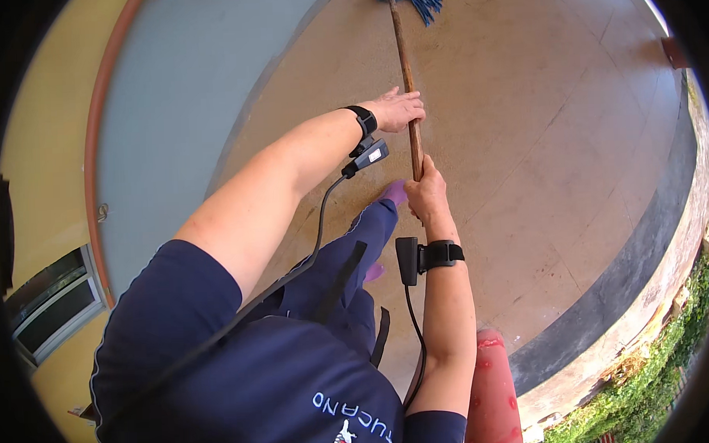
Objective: Mopping the floor of an outdoor corridor or walkway.
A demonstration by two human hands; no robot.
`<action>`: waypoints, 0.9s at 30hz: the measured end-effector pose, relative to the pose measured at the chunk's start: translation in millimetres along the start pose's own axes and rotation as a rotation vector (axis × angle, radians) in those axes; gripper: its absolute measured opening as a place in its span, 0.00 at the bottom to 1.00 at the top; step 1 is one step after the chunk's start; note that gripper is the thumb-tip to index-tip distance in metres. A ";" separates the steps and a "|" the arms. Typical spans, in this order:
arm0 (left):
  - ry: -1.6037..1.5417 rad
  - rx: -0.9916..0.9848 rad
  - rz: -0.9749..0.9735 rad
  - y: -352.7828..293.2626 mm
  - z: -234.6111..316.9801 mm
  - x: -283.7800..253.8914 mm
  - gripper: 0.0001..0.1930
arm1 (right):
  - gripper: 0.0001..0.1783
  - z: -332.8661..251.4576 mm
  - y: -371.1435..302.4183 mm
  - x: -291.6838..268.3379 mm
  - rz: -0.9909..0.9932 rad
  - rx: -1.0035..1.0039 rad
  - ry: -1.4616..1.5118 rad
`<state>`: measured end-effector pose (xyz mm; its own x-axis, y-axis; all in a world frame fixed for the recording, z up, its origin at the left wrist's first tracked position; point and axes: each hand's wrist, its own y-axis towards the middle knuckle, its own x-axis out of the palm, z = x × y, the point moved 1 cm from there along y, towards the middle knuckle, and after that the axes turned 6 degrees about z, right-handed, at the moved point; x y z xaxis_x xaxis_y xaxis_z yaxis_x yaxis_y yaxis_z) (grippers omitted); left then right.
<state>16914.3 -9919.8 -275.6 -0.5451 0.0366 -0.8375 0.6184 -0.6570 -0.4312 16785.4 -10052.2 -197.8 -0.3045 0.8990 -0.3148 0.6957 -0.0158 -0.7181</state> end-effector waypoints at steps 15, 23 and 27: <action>0.229 0.793 -0.389 -214.0 226.1 197.0 0.12 | 0.36 232.6 -355.8 126.5 0.160 0.289 0.083; 0.132 1.246 -0.679 -325.9 335.2 242.7 0.20 | 0.32 228.0 -521.7 147.0 0.174 0.487 0.168; 0.214 1.276 -0.629 -320.3 310.9 235.7 0.18 | 0.31 224.6 -529.0 154.2 0.161 0.546 0.214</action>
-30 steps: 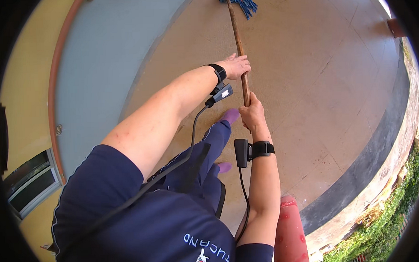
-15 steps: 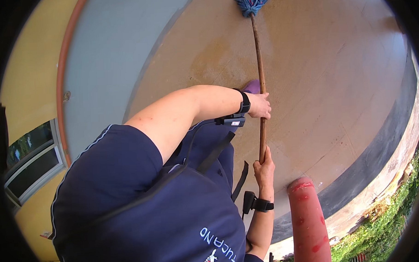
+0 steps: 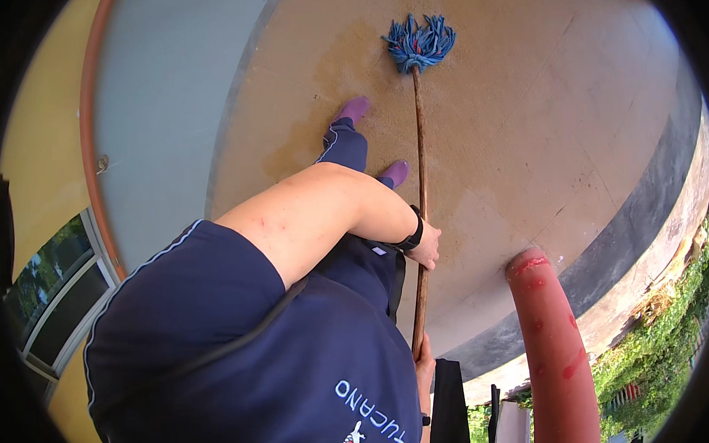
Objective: Mopping the floor of an outdoor corridor or walkway.
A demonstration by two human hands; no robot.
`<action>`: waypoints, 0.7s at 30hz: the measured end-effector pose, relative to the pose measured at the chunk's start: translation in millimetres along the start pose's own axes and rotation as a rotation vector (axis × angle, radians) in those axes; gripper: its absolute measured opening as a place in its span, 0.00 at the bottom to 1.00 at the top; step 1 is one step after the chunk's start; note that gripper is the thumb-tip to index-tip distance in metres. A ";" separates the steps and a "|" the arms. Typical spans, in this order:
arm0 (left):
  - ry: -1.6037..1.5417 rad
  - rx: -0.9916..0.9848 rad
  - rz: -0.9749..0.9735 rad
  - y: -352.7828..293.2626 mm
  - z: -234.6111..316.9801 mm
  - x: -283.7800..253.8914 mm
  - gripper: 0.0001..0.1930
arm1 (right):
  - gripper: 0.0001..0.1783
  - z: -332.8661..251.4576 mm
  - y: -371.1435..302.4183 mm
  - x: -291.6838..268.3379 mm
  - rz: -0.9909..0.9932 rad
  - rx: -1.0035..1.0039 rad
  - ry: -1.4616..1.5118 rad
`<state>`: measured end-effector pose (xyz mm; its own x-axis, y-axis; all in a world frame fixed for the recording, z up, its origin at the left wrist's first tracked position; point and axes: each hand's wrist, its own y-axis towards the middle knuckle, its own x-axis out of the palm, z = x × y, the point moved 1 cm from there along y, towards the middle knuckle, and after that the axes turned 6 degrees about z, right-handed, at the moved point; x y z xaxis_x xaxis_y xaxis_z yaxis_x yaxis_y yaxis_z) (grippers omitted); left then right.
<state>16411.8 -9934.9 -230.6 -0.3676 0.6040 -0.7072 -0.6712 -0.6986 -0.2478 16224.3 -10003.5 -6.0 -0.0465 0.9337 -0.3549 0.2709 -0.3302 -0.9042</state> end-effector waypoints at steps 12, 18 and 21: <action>0.631 -0.758 -0.026 -247.9 -187.6 20.1 0.22 | 0.27 -167.4 104.8 80.1 -0.044 -0.094 0.158; -0.328 -1.452 0.415 -465.4 -191.6 96.5 0.10 | 0.22 -380.3 200.5 162.5 -0.092 -0.204 0.214; -0.634 -1.591 0.421 -533.4 -135.6 158.5 0.12 | 0.14 -508.9 261.7 190.2 -0.079 -0.341 0.171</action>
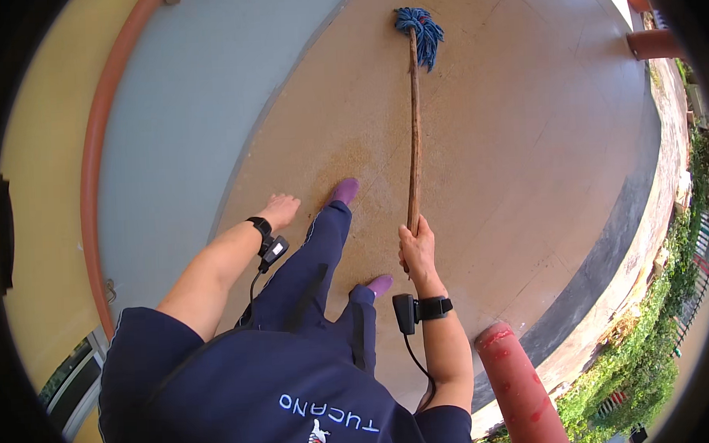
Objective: Mopping the floor of an outdoor corridor or walkway.
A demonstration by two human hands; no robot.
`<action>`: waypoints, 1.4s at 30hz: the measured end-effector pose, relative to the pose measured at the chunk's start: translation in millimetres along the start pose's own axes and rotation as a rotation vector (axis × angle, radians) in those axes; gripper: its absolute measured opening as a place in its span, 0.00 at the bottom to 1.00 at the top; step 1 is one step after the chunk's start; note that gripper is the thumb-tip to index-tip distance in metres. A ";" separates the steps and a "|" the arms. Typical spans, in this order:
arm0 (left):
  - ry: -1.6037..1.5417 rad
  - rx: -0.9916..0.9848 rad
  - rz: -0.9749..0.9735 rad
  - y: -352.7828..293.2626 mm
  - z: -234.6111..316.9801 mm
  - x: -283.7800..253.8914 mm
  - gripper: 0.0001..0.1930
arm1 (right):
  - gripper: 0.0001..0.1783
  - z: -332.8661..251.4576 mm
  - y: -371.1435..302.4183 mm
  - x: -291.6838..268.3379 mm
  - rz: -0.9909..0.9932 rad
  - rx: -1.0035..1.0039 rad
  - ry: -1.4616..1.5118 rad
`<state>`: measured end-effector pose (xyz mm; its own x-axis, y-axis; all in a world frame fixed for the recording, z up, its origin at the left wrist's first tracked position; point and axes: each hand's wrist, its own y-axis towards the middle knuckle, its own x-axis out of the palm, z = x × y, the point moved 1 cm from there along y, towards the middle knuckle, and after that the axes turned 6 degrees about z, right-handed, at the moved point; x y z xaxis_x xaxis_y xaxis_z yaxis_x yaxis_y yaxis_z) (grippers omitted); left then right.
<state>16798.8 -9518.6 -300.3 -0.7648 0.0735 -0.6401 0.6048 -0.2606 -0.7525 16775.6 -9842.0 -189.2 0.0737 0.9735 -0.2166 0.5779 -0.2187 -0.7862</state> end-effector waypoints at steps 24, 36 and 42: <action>-0.502 -0.009 0.118 -52.0 -147.2 83.0 0.20 | 0.15 102.9 -52.3 50.4 0.150 -0.089 -0.729; -0.573 -0.233 -0.272 -175.0 -97.2 184.2 0.20 | 0.34 399.0 -424.5 35.0 0.128 0.134 -0.204; -0.581 -0.263 -0.223 -162.5 -103.8 182.6 0.21 | 0.35 432.9 -418.1 55.5 0.210 0.097 -0.144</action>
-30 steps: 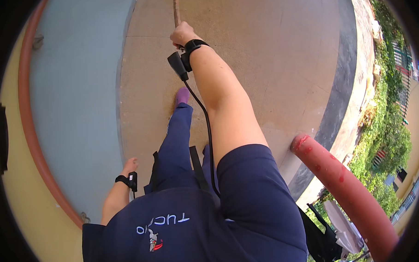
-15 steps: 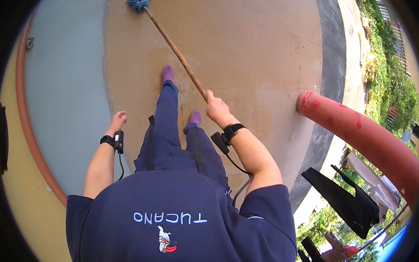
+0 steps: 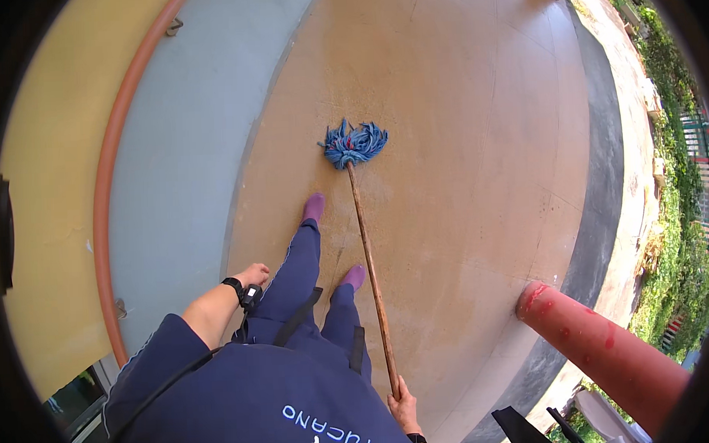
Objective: Mopping the floor of an outdoor corridor or walkway.
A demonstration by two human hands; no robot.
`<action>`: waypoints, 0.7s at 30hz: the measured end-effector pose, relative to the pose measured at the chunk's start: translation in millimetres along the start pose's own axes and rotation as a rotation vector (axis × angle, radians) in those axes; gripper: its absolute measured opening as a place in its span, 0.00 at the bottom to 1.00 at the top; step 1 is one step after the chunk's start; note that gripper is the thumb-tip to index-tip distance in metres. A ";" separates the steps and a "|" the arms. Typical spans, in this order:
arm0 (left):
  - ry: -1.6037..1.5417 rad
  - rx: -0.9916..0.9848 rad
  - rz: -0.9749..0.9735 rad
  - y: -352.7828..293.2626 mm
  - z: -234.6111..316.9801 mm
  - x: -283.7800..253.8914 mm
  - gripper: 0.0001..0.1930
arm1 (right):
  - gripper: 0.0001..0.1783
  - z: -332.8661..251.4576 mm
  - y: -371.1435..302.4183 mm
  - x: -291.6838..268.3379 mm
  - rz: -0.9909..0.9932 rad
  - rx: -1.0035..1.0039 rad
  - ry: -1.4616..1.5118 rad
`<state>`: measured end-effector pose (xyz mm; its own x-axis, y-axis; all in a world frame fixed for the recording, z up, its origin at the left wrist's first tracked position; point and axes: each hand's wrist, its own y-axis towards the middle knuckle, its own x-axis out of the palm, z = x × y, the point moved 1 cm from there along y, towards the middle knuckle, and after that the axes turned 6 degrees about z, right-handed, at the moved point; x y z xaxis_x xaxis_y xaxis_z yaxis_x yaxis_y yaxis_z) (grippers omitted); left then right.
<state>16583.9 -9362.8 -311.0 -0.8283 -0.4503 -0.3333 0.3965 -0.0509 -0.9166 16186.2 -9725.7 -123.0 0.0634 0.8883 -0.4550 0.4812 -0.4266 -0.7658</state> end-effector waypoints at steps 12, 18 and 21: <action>-0.435 -0.011 0.082 61.3 -21.9 -96.8 0.17 | 0.11 -416.2 282.8 38.4 -0.116 -0.157 -0.037; -0.543 -0.076 0.278 39.7 -80.0 -147.3 0.17 | 0.11 -659.7 445.0 80.3 -0.072 -0.334 -0.156; -0.627 -0.157 0.323 27.2 -118.3 -136.9 0.17 | 0.06 -727.8 457.2 126.1 -0.112 -0.365 -0.302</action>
<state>16661.2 -9197.1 -316.5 -0.2782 -0.8503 -0.4467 0.4822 0.2786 -0.8306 17050.5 -9684.8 -199.7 -0.2364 0.8131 -0.5320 0.7492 -0.1961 -0.6327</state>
